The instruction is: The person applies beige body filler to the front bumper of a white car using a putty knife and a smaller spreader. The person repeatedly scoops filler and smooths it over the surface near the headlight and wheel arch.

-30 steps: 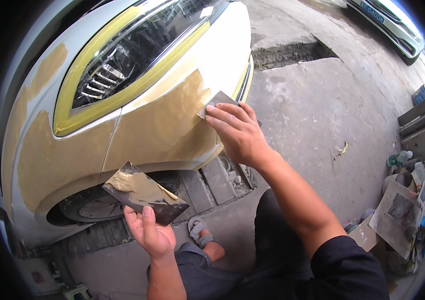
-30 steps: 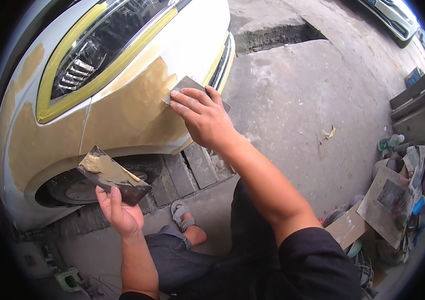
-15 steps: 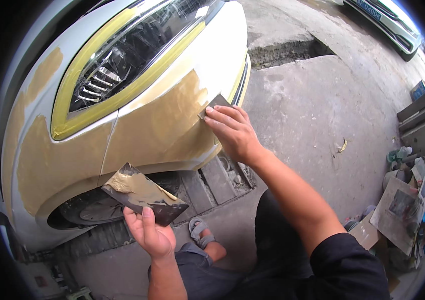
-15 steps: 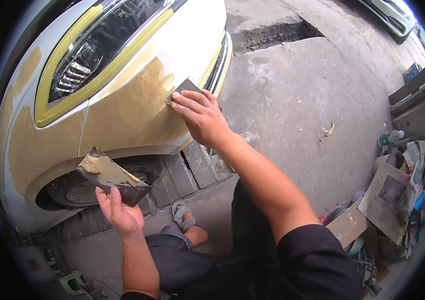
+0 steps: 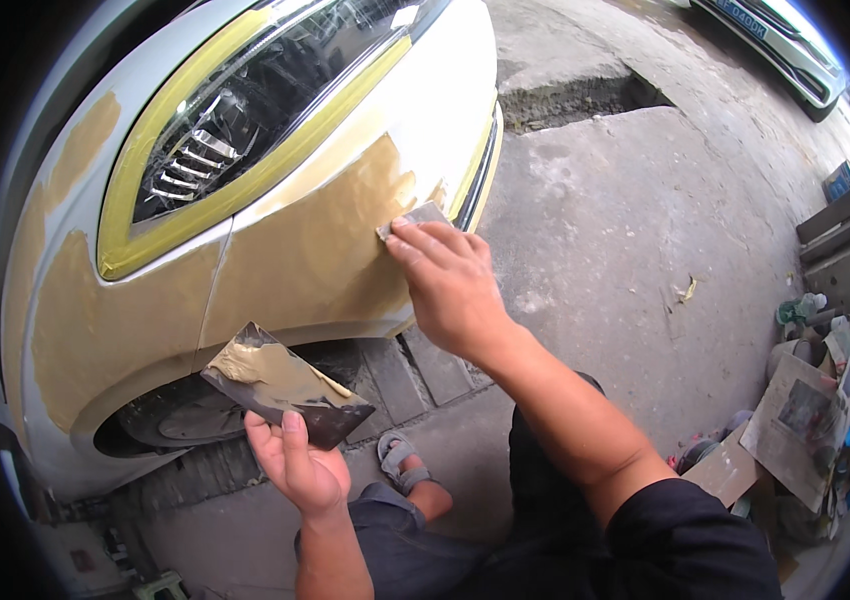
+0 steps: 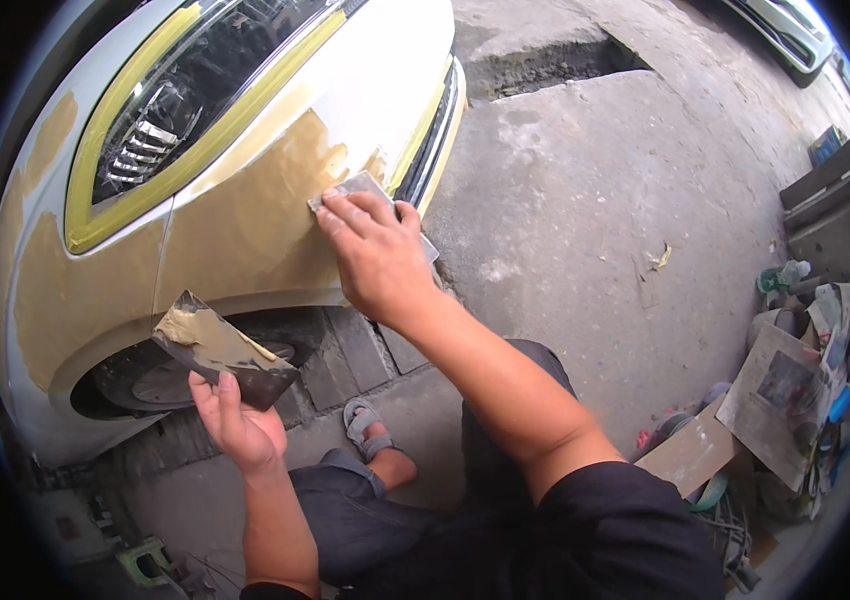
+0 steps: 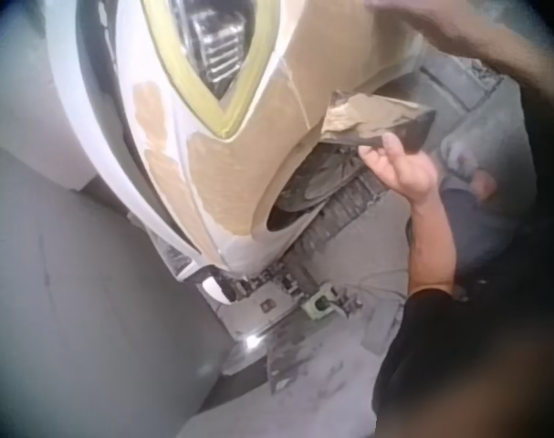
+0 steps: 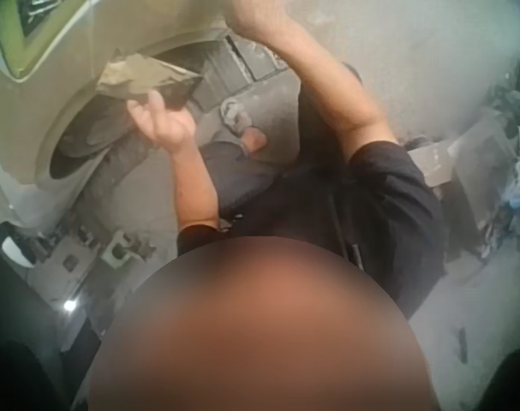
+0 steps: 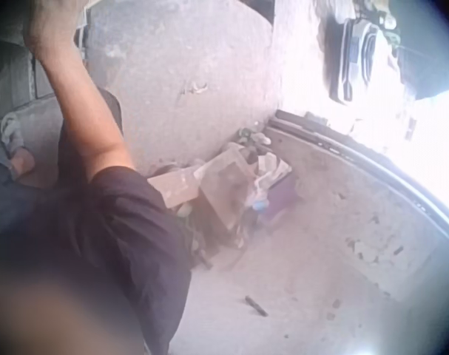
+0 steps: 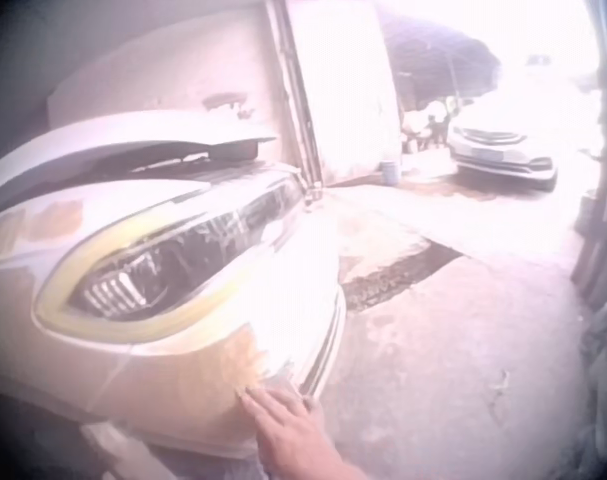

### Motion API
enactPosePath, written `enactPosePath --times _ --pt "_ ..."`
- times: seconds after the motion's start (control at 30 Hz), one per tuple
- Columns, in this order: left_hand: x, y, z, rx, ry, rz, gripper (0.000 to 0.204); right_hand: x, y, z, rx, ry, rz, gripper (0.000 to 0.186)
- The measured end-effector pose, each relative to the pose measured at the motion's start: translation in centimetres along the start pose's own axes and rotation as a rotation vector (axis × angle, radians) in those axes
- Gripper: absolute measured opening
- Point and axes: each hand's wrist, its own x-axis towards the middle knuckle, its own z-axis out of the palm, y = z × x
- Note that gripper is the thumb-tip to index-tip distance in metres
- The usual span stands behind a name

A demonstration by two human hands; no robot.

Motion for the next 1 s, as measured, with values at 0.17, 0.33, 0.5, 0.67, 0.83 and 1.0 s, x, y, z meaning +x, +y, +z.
enactPosePath --times 0.17,0.33,0.5,0.67,0.83,1.0 --pt "0.1 -0.4 1.2 -0.042 -0.011 -0.026 0.036 -2.3 -1.0 0.6 -0.078 -0.031 -0.044 0.039" --pt "-0.2 -0.7 1.6 -0.036 -0.046 -0.002 0.035 -0.2 2.5 -1.9 0.002 -0.029 0.045 0.037" --pt "-0.3 -0.7 0.8 0.003 -0.049 0.012 0.037 0.3 2.1 -0.5 0.064 -0.008 0.033 0.037" --pt "-0.2 -0.8 0.7 -0.003 -0.04 -0.009 0.039 -1.7 0.5 0.2 0.067 0.011 -0.003 0.035" --pt "-0.2 -0.7 0.8 -0.001 -0.063 0.011 0.039 -0.5 2.6 -0.5 0.111 0.135 0.1 0.033" --pt "-0.2 -0.7 0.6 -0.005 -0.039 0.001 0.039 -1.1 1.0 0.1 0.162 0.084 0.07 0.033"
